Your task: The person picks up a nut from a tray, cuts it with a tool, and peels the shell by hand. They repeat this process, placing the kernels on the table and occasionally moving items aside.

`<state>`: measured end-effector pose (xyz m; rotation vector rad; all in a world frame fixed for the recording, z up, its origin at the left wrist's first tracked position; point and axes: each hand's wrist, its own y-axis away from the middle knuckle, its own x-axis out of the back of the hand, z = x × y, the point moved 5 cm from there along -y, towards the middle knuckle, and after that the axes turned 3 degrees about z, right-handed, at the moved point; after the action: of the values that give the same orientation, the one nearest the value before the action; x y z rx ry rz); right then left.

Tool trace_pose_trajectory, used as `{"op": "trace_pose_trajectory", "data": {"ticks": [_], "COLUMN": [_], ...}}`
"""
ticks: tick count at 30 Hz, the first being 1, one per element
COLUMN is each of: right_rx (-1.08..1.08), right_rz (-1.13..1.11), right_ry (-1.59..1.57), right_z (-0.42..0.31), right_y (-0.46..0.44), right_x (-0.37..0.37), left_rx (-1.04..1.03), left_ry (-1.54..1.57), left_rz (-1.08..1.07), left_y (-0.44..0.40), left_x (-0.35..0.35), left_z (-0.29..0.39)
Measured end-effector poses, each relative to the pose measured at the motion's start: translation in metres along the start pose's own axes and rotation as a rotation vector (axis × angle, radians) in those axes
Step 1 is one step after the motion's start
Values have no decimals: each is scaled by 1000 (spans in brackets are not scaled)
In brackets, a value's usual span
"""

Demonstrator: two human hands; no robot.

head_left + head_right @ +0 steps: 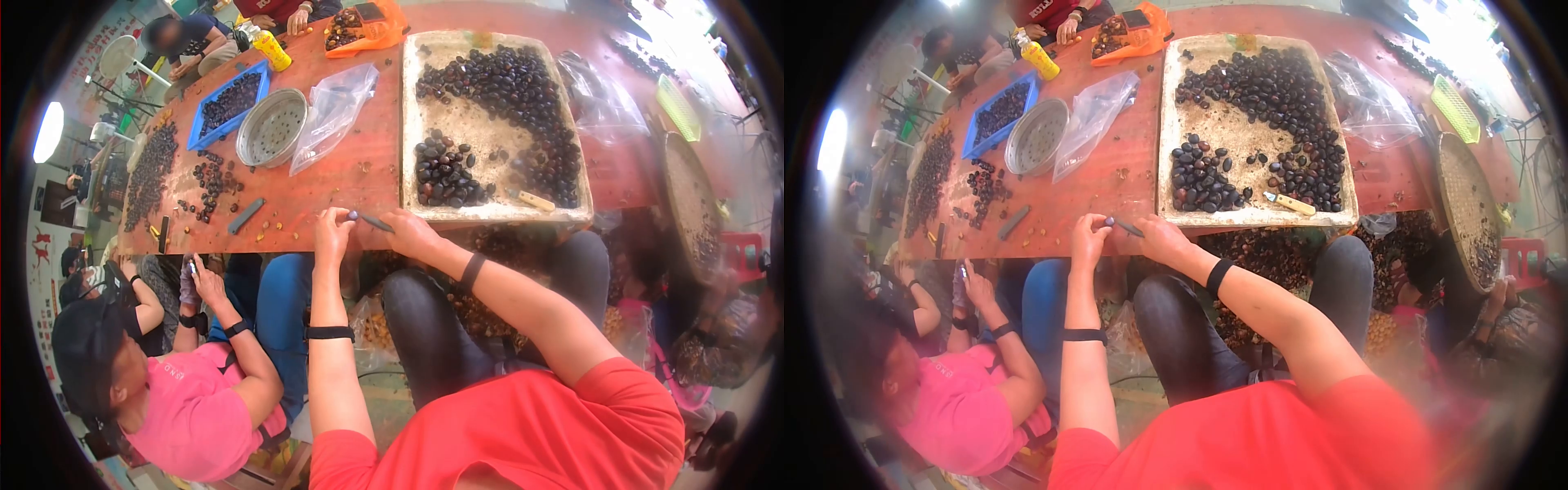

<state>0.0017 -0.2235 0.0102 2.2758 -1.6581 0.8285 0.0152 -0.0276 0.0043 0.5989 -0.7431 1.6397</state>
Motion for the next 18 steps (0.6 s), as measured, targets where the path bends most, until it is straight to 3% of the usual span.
{"op": "trace_pose_trajectory", "data": {"ticks": [18], "right_rx": [6], "right_rz": [51], "right_ry": [-29], "right_z": [-17], "right_y": [-11], "right_x": [-4], "left_rx": [-23], "left_ry": [-84], "left_rz": [21], "left_y": [11], "left_x": [-9], "left_z": [2]}}
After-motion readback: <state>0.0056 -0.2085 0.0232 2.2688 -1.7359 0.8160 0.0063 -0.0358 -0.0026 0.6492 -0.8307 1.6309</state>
